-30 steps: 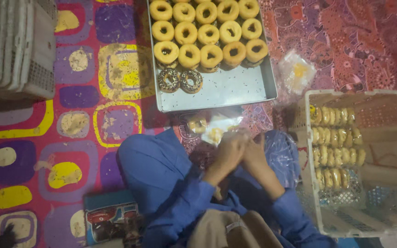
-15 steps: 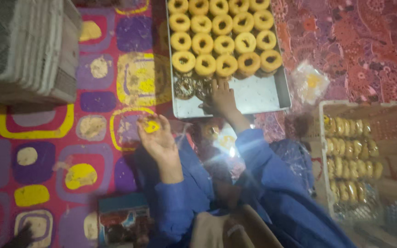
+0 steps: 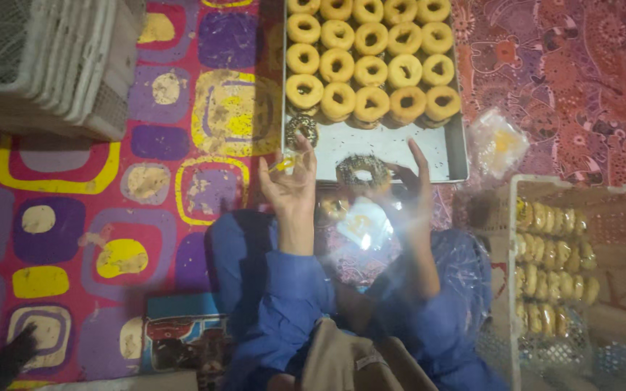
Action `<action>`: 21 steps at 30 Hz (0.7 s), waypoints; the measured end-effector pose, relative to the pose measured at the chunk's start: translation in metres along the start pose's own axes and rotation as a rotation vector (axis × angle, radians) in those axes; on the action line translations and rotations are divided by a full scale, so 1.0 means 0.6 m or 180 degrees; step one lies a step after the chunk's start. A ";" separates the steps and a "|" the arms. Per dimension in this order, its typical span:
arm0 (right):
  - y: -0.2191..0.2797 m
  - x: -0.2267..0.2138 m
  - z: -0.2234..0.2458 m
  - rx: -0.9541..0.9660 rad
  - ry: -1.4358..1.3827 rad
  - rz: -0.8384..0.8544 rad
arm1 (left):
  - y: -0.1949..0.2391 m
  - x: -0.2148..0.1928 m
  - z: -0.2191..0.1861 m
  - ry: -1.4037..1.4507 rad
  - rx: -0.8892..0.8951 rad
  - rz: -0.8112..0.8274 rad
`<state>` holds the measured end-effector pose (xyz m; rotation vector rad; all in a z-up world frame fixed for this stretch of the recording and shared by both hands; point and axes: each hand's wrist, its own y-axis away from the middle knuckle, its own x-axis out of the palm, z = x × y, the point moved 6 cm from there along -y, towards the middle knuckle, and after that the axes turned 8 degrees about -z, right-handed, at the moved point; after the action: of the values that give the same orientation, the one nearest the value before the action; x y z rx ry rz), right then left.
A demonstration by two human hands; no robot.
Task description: The person sits on the floor and packs donuts into small plastic bags. They pick donuts from a metal tray, place them into bags, and then put the filled bags into a plastic crate.
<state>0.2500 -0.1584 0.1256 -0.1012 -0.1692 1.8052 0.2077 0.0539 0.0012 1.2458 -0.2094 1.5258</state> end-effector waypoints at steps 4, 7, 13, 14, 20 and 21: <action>0.097 -0.037 0.094 -0.1651 0.0875 -0.0142 | 0.023 -0.030 0.043 0.0018 -0.0604 0.0190; 0.116 -0.026 0.146 -0.2202 0.1807 0.0062 | 0.059 -0.030 0.086 -0.0158 -0.0778 0.0569; 0.082 0.026 0.200 -0.2119 0.2799 -0.0267 | 0.127 -0.008 0.140 -0.0780 -0.0231 0.1162; 0.073 0.038 0.194 -0.2054 0.2691 -0.0024 | 0.130 -0.001 0.143 -0.0889 -0.0235 0.1178; 0.070 0.064 0.150 -0.1497 0.0989 0.0624 | 0.181 0.044 0.167 -0.0449 -0.1169 0.1484; 0.079 0.054 0.162 -0.1792 0.0796 0.0315 | 0.190 0.039 0.168 -0.1164 -0.0742 0.1355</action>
<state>0.1815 -0.1439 0.2140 -0.7407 -0.4961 1.7795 0.1786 -0.0452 0.1153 1.3365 -0.9150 1.5568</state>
